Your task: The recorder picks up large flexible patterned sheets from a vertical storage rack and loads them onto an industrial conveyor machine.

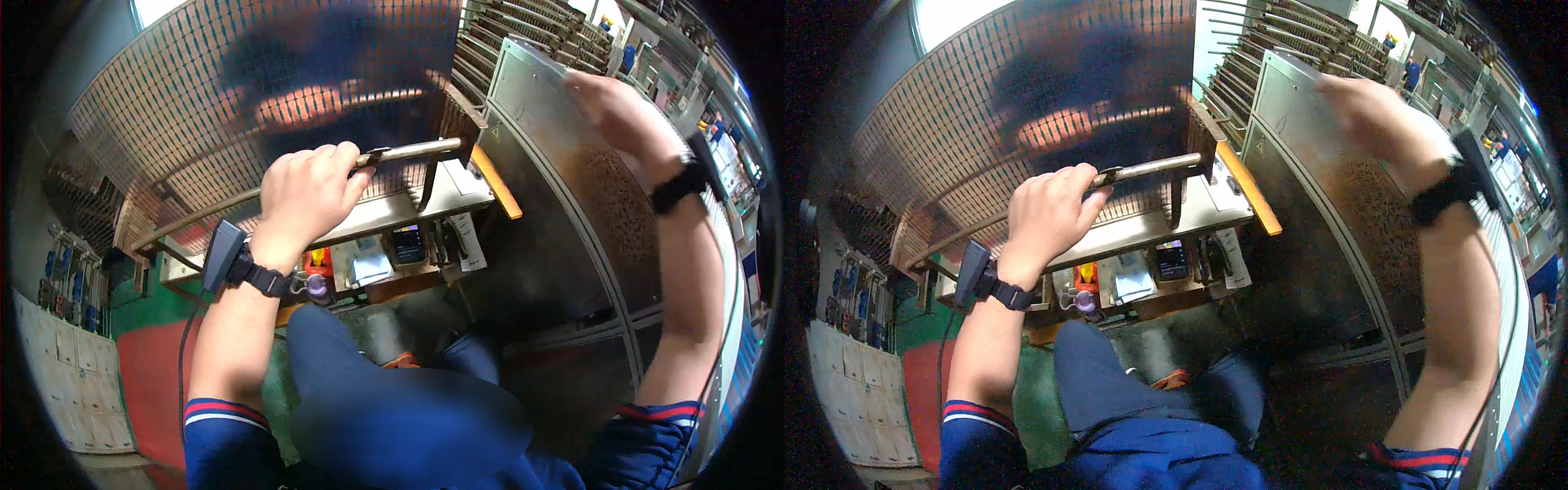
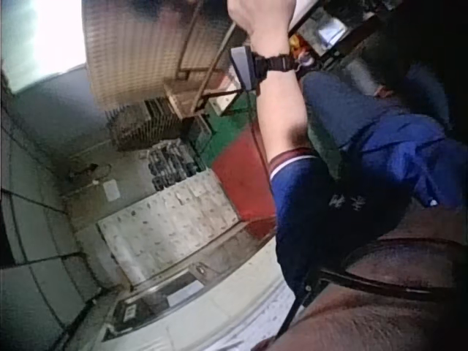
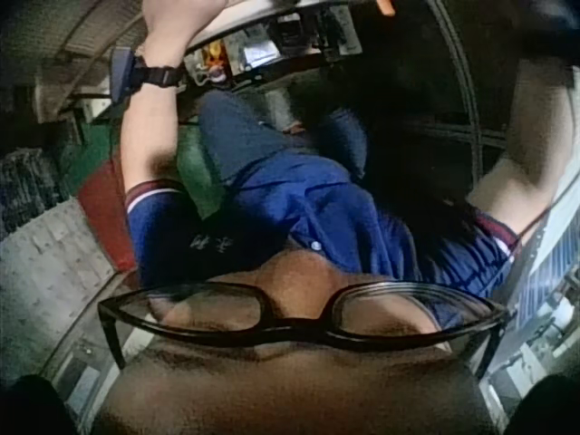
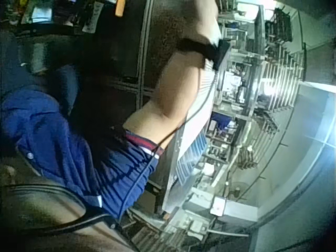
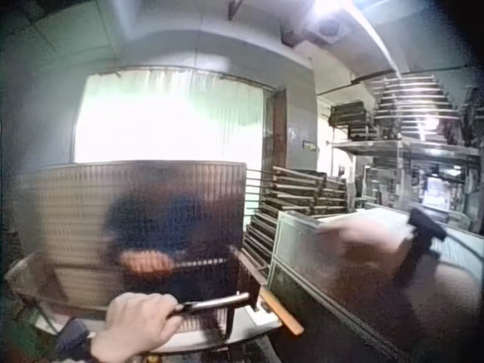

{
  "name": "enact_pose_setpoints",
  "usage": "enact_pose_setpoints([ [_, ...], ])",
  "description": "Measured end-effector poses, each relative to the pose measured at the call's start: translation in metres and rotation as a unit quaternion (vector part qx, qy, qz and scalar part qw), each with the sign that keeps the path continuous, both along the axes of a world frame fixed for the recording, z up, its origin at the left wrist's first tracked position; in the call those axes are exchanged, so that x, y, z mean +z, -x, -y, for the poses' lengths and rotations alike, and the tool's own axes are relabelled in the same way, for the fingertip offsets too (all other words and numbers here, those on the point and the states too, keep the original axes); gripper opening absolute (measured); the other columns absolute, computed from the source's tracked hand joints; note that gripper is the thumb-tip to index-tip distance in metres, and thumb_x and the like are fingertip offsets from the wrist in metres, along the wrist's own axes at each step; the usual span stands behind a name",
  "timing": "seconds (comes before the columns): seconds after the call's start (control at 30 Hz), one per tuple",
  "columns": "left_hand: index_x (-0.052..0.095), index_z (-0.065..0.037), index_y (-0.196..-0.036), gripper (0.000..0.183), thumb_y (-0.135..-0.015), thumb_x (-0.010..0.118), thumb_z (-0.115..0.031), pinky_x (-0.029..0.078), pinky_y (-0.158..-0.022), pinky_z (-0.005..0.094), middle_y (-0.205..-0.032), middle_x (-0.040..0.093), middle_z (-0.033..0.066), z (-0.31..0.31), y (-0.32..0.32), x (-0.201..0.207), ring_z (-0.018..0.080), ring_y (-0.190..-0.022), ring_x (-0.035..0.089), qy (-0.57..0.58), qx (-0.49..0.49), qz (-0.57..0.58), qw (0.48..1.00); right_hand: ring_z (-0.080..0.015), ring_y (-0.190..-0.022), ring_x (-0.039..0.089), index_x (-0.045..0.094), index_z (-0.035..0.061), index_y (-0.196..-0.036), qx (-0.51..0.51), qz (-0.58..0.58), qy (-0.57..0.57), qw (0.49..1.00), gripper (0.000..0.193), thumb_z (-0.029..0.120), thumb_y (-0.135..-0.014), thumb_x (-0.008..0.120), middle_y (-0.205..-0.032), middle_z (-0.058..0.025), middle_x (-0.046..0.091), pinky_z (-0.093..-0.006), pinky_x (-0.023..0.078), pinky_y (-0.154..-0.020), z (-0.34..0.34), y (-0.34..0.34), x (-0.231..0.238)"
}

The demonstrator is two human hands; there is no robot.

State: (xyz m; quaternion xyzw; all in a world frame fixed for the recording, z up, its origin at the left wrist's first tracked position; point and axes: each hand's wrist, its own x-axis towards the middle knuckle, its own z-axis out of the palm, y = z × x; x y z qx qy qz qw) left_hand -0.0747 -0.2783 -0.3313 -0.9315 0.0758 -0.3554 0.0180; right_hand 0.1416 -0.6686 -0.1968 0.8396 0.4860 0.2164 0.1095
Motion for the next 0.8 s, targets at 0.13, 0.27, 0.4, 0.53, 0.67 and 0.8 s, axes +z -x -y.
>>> enact_pose_setpoints([
  [0.13, 0.060, -0.012, -0.092, 0.022, -0.087, 0.070, -0.032, 0.054, -0.064, 0.0421, -0.080, 0.067, 0.0058, -0.001, 0.000, 0.000, 0.0287, -0.074, 0.069, -0.014, 0.007, 0.001, 1.000, -0.0424, -0.108, 0.064, 0.063, 0.0024, -0.125, -0.248, 0.015, -0.037, 0.968, 0.037, 0.005, -0.092, 0.046, -0.112, -0.0275, 0.068, -0.0464, 0.051, -0.093, 0.118, -0.011, 0.039],
  [0.27, 0.063, -0.012, -0.095, 0.020, -0.084, 0.070, -0.027, 0.053, -0.068, 0.0423, -0.083, 0.068, 0.0067, 0.002, 0.002, 0.004, 0.0291, -0.078, 0.068, -0.009, 0.016, -0.018, 1.000, -0.0393, -0.118, 0.061, 0.056, 0.0040, -0.135, -0.269, 0.012, -0.115, 0.956, 0.040, 0.008, -0.096, 0.049, -0.124, -0.0268, 0.064, -0.0433, 0.048, -0.100, 0.214, -0.024, 0.034],
  [0.4, 0.064, -0.011, -0.094, 0.019, -0.084, 0.070, -0.025, 0.053, -0.069, 0.0431, -0.087, 0.070, 0.0089, 0.000, -0.003, -0.006, 0.0316, -0.079, 0.068, 0.009, 0.012, -0.009, 1.000, -0.0369, -0.125, 0.057, 0.054, 0.0045, -0.140, -0.278, -0.015, -0.106, 0.955, 0.042, 0.028, -0.105, 0.048, -0.140, -0.0246, 0.056, -0.0417, 0.043, -0.108, 0.173, -0.001, -0.014],
  [0.53, 0.065, -0.009, -0.104, 0.025, -0.085, 0.069, -0.024, 0.053, -0.075, 0.0468, -0.092, 0.070, 0.0147, 0.012, -0.003, 0.006, 0.0376, -0.086, 0.067, 0.007, 0.036, -0.034, 0.999, -0.0381, -0.118, 0.059, 0.067, 0.0010, -0.117, -0.280, -0.067, -0.023, 0.957, 0.032, 0.022, -0.101, 0.048, -0.119, -0.0217, 0.067, -0.0427, 0.046, -0.104, 0.143, 0.003, 0.000],
  [0.67, 0.063, -0.004, -0.118, 0.036, -0.087, 0.071, -0.021, 0.048, -0.091, 0.0483, -0.112, 0.068, 0.0187, 0.008, 0.003, -0.004, 0.0401, -0.107, 0.062, 0.045, 0.025, -0.048, 0.998, -0.0355, -0.104, 0.066, 0.071, 0.0035, -0.106, -0.314, -0.073, -0.035, 0.946, 0.031, 0.019, -0.097, 0.046, -0.110, -0.0206, 0.070, -0.0455, 0.051, -0.093, 0.158, 0.014, 0.002],
  [0.8, 0.054, 0.000, -0.135, 0.051, -0.094, 0.068, -0.028, 0.041, -0.106, 0.0468, -0.131, 0.060, 0.0210, -0.036, 0.018, -0.023, 0.0393, -0.123, 0.056, -0.014, 0.084, -0.073, 0.994, -0.0289, -0.086, 0.071, 0.071, 0.0047, -0.109, -0.301, -0.164, -0.171, 0.924, 0.026, 0.008, -0.089, 0.055, -0.091, -0.0159, 0.072, -0.0446, 0.057, -0.076, 0.115, 0.020, -0.007],
])
